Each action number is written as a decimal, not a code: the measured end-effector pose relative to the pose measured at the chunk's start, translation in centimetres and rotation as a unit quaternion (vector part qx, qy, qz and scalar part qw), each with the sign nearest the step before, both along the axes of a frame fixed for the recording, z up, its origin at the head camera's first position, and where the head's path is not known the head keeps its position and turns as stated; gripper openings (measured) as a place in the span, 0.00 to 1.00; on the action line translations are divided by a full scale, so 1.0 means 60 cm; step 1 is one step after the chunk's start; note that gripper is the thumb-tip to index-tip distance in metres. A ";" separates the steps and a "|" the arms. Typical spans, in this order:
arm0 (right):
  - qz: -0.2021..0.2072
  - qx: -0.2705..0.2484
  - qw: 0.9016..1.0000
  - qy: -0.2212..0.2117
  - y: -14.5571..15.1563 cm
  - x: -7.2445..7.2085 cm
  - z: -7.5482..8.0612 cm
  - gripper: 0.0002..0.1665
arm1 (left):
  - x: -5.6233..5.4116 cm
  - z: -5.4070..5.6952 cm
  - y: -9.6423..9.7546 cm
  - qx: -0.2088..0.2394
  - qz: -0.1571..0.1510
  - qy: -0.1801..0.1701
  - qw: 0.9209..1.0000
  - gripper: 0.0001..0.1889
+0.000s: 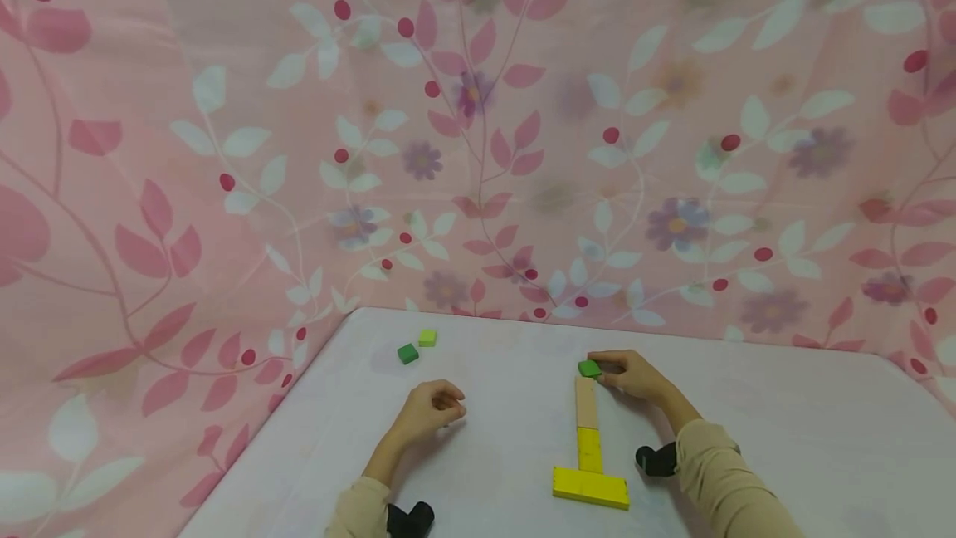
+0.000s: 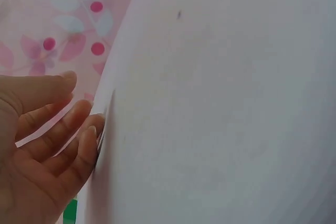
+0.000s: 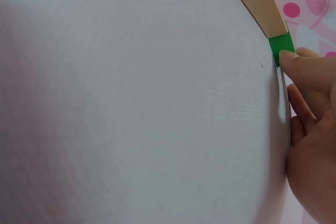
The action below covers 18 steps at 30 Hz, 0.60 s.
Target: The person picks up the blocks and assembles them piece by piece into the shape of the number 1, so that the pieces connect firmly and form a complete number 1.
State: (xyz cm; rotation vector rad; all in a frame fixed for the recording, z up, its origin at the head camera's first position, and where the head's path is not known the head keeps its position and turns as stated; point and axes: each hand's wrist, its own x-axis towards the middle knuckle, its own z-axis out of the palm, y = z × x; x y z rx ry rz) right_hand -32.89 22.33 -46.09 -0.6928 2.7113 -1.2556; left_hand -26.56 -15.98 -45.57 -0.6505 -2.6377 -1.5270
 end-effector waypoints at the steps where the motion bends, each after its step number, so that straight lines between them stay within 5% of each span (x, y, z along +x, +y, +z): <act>1: -0.001 -0.003 1.000 -0.001 0.000 0.000 0.000 0.25 | -0.003 -0.001 -0.004 -0.005 0.010 0.009 1.000 0.09; 11: 0.010 0.014 1.000 0.026 -0.003 0.002 -0.003 0.24 | -0.036 0.001 -0.051 -0.011 0.161 0.089 0.983 0.09; 18: 0.002 -0.002 1.000 0.004 -0.003 0.002 0.000 0.25 | -0.052 0.004 -0.076 -0.015 0.213 0.088 0.973 0.11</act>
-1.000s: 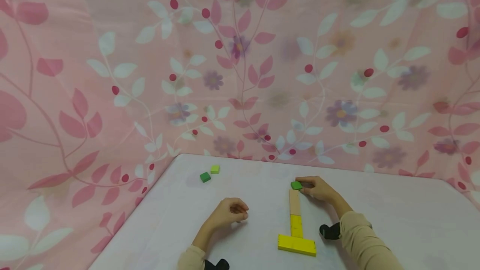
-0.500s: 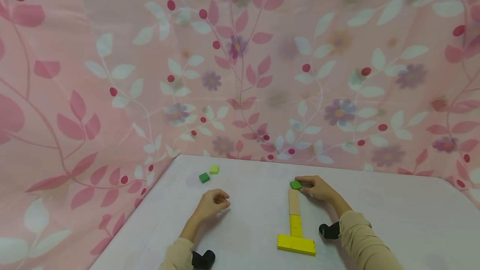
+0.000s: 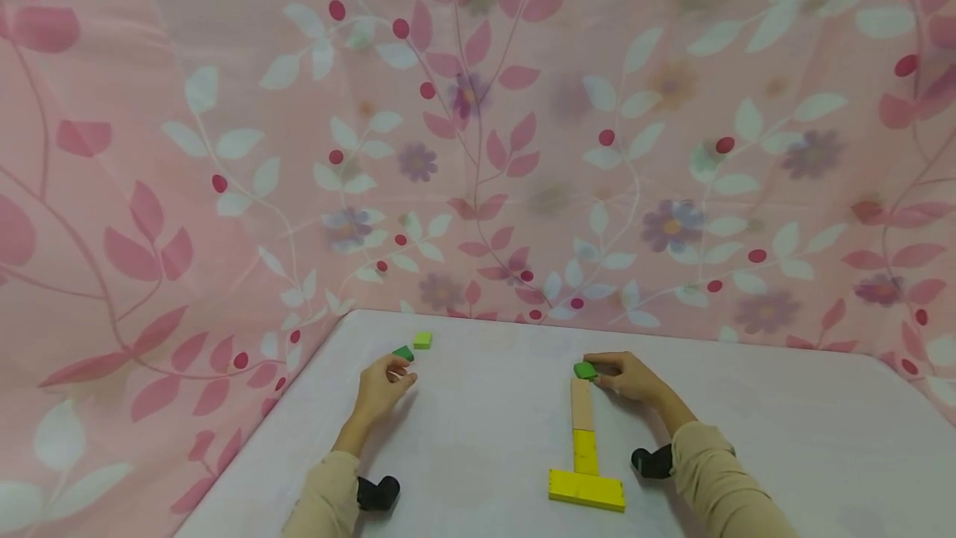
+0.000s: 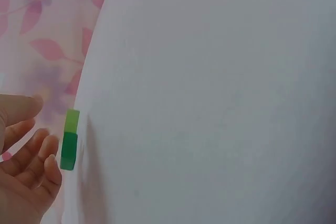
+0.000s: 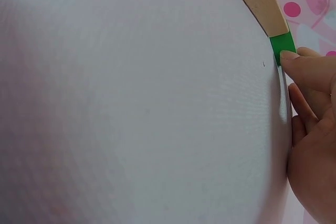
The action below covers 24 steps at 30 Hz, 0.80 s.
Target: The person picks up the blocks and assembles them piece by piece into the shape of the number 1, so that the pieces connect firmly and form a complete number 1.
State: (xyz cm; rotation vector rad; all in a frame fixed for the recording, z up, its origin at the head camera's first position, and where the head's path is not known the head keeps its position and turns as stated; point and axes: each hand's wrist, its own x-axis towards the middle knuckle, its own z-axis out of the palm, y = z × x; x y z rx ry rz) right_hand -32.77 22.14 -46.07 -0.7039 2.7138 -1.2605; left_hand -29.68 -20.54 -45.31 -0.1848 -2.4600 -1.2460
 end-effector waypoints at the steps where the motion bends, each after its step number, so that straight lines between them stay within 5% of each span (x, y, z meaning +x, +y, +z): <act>1: -0.002 -0.001 1.000 -0.002 0.000 0.000 0.000 0.25 | -0.002 -0.001 -0.003 -0.003 0.010 -0.003 1.000 0.11; 11: -0.009 -0.014 1.000 -0.012 0.003 -0.002 -0.003 0.25 | -0.018 -0.011 -0.025 -0.021 0.074 -0.016 0.997 0.17; 24: -0.005 -0.015 1.000 -0.007 0.002 -0.001 -0.004 0.25 | -0.037 -0.014 -0.033 -0.022 0.082 -0.034 0.996 0.27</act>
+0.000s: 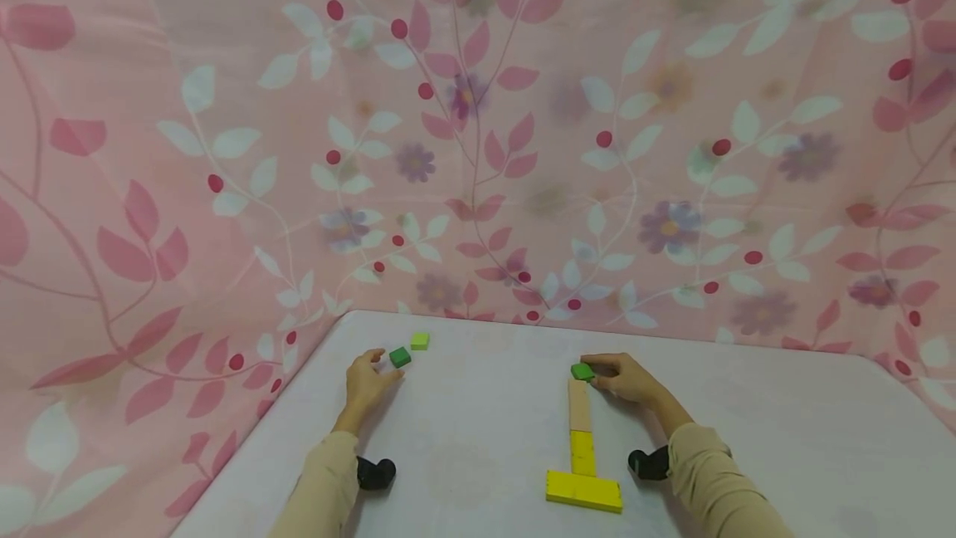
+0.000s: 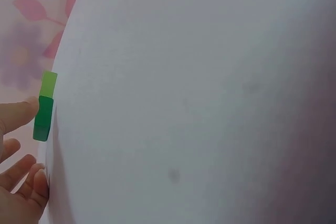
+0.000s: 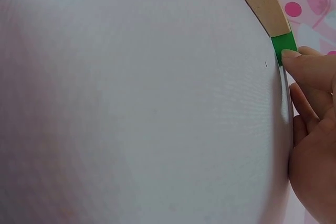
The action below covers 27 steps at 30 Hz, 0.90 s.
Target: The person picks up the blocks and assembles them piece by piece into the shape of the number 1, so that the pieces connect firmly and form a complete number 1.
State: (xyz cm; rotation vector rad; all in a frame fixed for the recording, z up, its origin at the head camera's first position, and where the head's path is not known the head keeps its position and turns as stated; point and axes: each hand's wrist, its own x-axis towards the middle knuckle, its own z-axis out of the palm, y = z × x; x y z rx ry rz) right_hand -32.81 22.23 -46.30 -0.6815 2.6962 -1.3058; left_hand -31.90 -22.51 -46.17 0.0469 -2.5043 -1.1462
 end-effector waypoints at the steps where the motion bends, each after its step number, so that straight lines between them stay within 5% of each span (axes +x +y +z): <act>1: -0.001 0.000 1.000 -0.001 0.000 0.000 0.000 0.26 | -0.001 0.000 0.000 0.002 0.001 -0.005 1.000 0.27; 11: 0.003 -0.002 1.000 0.002 -0.003 0.000 -0.001 0.25 | -0.014 -0.003 0.002 0.007 0.006 -0.033 0.999 0.29; 27: -0.011 0.002 1.000 0.007 -0.006 0.004 -0.001 0.25 | -0.040 -0.003 -0.001 -0.050 -0.001 -0.024 0.998 0.23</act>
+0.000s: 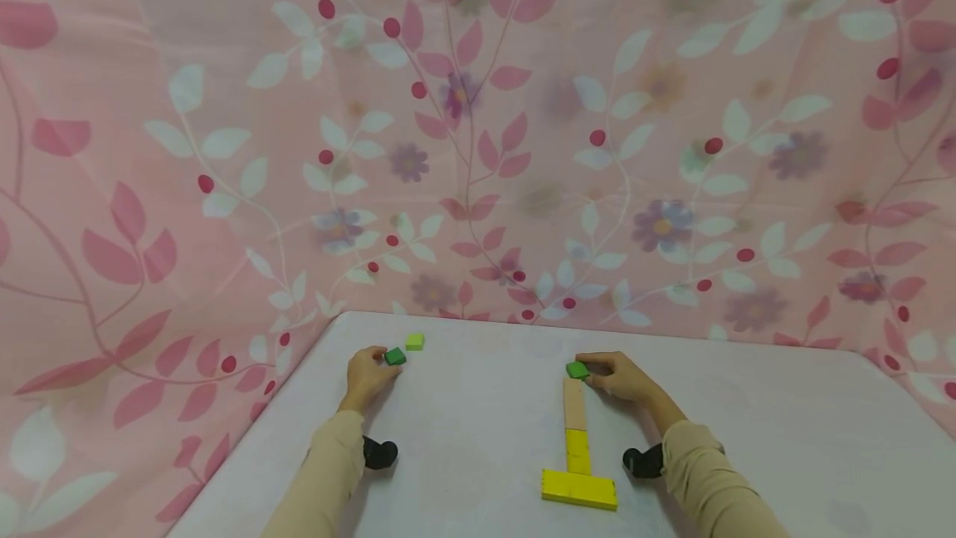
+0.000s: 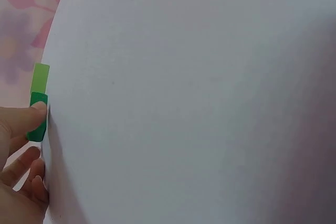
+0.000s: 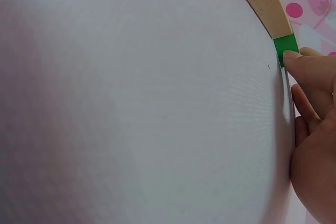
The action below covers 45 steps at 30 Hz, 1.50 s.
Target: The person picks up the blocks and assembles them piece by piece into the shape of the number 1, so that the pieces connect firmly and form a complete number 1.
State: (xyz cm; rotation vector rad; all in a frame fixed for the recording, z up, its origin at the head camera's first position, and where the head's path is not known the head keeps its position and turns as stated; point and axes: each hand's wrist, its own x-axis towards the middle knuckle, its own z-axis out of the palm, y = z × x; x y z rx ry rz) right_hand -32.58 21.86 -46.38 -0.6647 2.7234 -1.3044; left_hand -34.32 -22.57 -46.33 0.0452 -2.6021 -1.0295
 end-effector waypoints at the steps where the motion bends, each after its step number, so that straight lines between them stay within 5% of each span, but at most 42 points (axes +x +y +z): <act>1: -0.001 0.001 1.000 0.000 0.000 0.000 0.000 0.25 | -0.001 0.001 0.000 -0.002 0.000 0.001 1.000 0.22; 17: -0.006 0.008 1.000 0.009 0.001 -0.003 -0.001 0.24 | 0.012 -0.011 0.003 0.031 0.018 0.023 0.999 0.18; 24: -0.001 0.009 1.000 0.012 0.002 -0.004 -0.002 0.24 | 0.018 -0.013 0.005 0.038 0.005 0.018 0.999 0.18; 31: 0.013 0.028 0.998 0.062 0.004 0.000 -0.005 0.24 | 0.024 -0.015 0.014 0.055 -0.004 0.026 0.998 0.18; 38: 0.006 0.002 1.000 0.020 0.004 0.001 -0.001 0.25 | 0.031 -0.014 0.033 0.071 -0.031 0.020 0.997 0.18; 45: 0.014 0.007 0.999 0.033 0.003 0.001 -0.003 0.24 | 0.034 -0.014 0.048 0.073 -0.047 0.012 0.996 0.18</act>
